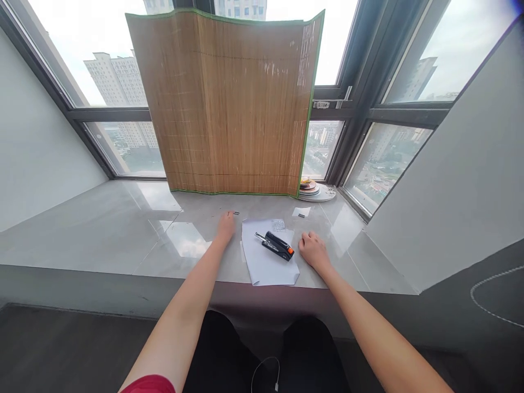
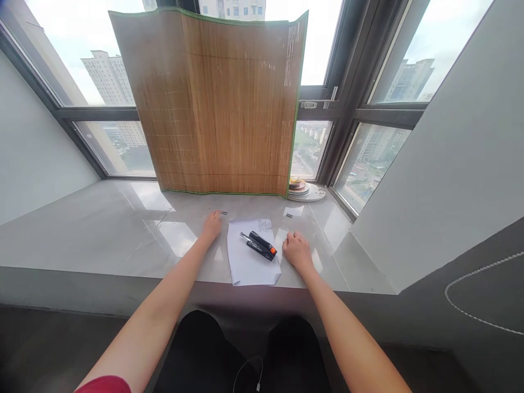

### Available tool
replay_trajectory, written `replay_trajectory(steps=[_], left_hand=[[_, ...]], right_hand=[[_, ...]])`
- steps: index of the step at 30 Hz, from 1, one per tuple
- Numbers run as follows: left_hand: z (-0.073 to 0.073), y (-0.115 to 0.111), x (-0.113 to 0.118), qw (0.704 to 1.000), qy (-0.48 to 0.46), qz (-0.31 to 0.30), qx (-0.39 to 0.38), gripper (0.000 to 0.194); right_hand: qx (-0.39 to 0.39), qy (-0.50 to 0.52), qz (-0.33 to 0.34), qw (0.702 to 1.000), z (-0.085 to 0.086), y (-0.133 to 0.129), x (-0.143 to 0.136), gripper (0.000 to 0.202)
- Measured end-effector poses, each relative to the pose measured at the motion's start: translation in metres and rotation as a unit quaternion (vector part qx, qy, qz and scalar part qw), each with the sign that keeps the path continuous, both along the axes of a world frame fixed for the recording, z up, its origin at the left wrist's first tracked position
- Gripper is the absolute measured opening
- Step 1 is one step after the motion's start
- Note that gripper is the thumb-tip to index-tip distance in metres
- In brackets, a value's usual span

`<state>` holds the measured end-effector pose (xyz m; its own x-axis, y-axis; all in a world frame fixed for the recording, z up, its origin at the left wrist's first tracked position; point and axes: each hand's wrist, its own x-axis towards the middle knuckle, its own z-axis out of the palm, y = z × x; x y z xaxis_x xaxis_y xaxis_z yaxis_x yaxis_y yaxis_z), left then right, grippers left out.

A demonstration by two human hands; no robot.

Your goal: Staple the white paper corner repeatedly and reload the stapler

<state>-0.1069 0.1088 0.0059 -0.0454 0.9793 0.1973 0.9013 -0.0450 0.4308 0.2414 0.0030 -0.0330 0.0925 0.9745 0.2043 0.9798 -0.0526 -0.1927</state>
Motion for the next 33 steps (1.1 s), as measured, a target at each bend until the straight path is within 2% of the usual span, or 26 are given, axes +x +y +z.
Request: replay_trajectory(steps=[3,6,10,12,14,16,18,20,22,24,27,31,33], left_hand=[[-0.001,0.013,-0.003,1.0,-0.004,-0.027,0.007,0.062],[-0.007,0.013,-0.004,0.999,-0.01,-0.036,0.008,0.048],[-0.011,0.001,-0.004,0.999,-0.027,-0.021,0.016,0.025],[-0.012,-0.009,0.0,0.999,-0.034,-0.007,0.023,0.023],[-0.013,-0.024,0.006,0.994,-0.103,0.006,0.04,0.022],[-0.014,-0.042,0.014,0.964,-0.258,0.005,0.065,0.017],[-0.014,-0.059,0.022,0.903,-0.423,-0.015,0.07,0.009],[-0.014,-0.072,0.029,0.857,-0.512,-0.051,0.039,0.003],[-0.014,-0.08,0.034,0.836,-0.541,-0.09,-0.002,0.005],[-0.015,-0.084,0.036,0.834,-0.537,-0.125,-0.023,0.013],[-0.015,-0.085,0.035,0.853,-0.499,-0.154,-0.016,0.016],[-0.013,-0.084,0.032,0.877,-0.449,-0.163,0.042,0.011],[-0.012,-0.083,0.031,0.89,-0.409,-0.186,0.078,0.009]], right_hand=[[0.004,0.0,0.002,1.0,-0.003,0.002,0.002,0.026],[0.003,0.0,0.002,1.0,-0.005,0.001,0.002,0.027],[0.001,0.008,0.001,1.0,-0.001,0.0,0.0,0.027],[0.003,0.016,0.0,1.0,0.001,0.001,0.0,0.027],[0.008,0.03,-0.002,1.0,0.001,0.001,0.002,0.027],[0.036,0.068,0.023,0.997,0.001,-0.001,0.003,0.026],[0.094,0.15,0.082,0.981,0.0,-0.006,0.004,0.028],[0.151,0.255,0.148,0.944,0.002,-0.013,-0.001,0.033],[0.164,0.332,0.203,0.907,0.005,-0.019,-0.011,0.035],[0.145,0.351,0.245,0.892,0.008,-0.021,-0.025,0.036],[0.128,0.32,0.267,0.9,0.01,-0.014,-0.046,0.05],[0.124,0.299,0.251,0.912,-0.001,-0.005,-0.059,0.029],[0.13,0.286,0.248,0.917,-0.008,-0.005,-0.059,0.025]])
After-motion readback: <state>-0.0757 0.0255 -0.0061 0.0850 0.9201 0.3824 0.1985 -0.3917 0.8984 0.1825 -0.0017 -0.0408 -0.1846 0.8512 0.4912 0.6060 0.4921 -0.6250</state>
